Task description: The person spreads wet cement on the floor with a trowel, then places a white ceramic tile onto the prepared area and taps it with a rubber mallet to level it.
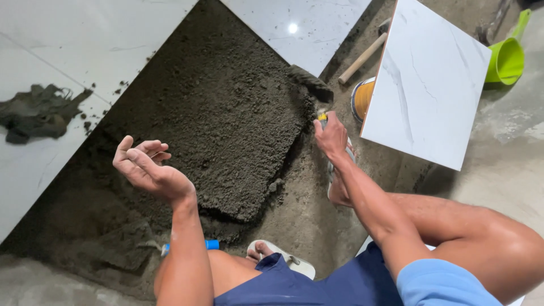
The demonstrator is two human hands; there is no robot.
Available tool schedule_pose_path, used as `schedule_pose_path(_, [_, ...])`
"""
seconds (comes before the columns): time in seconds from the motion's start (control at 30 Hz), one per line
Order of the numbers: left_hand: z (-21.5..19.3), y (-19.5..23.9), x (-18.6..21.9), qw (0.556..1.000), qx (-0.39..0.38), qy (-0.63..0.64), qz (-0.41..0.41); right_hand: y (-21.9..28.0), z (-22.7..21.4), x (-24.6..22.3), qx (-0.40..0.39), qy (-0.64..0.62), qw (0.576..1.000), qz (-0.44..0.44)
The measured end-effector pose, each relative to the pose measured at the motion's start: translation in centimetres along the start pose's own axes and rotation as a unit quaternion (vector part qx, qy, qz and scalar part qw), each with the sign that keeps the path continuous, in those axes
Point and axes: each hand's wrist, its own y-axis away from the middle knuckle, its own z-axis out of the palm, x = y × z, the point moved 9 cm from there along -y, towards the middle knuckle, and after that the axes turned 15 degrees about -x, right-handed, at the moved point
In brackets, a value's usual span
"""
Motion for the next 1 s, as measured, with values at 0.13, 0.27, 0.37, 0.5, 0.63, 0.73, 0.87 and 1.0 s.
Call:
schedule_pose_path(0.13, [0.9, -0.3, -0.5, 1.0, -0.017, -0.016, 0.003, 0.7, -1.1, -0.3, 0.084, -0.003, 0.995, -0.061])
schedule_pose_path(0.27, [1.8, -0.5, -1.1, 1.0, -0.023, -0.018, 0.0, 1.3, -2.7, 1.1, 0.089, -0.033, 0.994, -0.049])
schedule_pose_path(0.37, [2.5, -0.5, -1.6, 0.999, -0.029, -0.022, -0.008, -1.1, -1.4, 3.4, -0.012, -0.039, 0.999, -0.023])
schedule_pose_path(0.5, [3.4, -0.4, -1.9, 0.999, -0.036, -0.019, -0.014, -2.9, -1.4, 0.5, -0.14, 0.034, 0.989, -0.03])
schedule_pose_path(0.63, [4.2, -0.4, -2.0, 0.998, -0.047, -0.033, -0.025, -2.4, -3.6, -4.6, -0.18, 0.06, 0.981, -0.027])
schedule_pose_path(0.73, [4.8, -0.3, -2.0, 0.997, -0.056, -0.034, -0.032, -3.1, -4.0, -5.2, -0.214, 0.097, 0.972, -0.015])
schedule_pose_path(0.87, [5.0, -0.3, -2.5, 0.997, -0.057, -0.021, -0.039, -4.8, -4.2, -4.9, -0.239, 0.121, 0.963, 0.005])
schedule_pose_path(1.0, [5.4, -0.3, -2.4, 0.997, -0.062, -0.022, -0.04, -6.8, -3.0, -3.5, -0.242, 0.134, 0.961, 0.011])
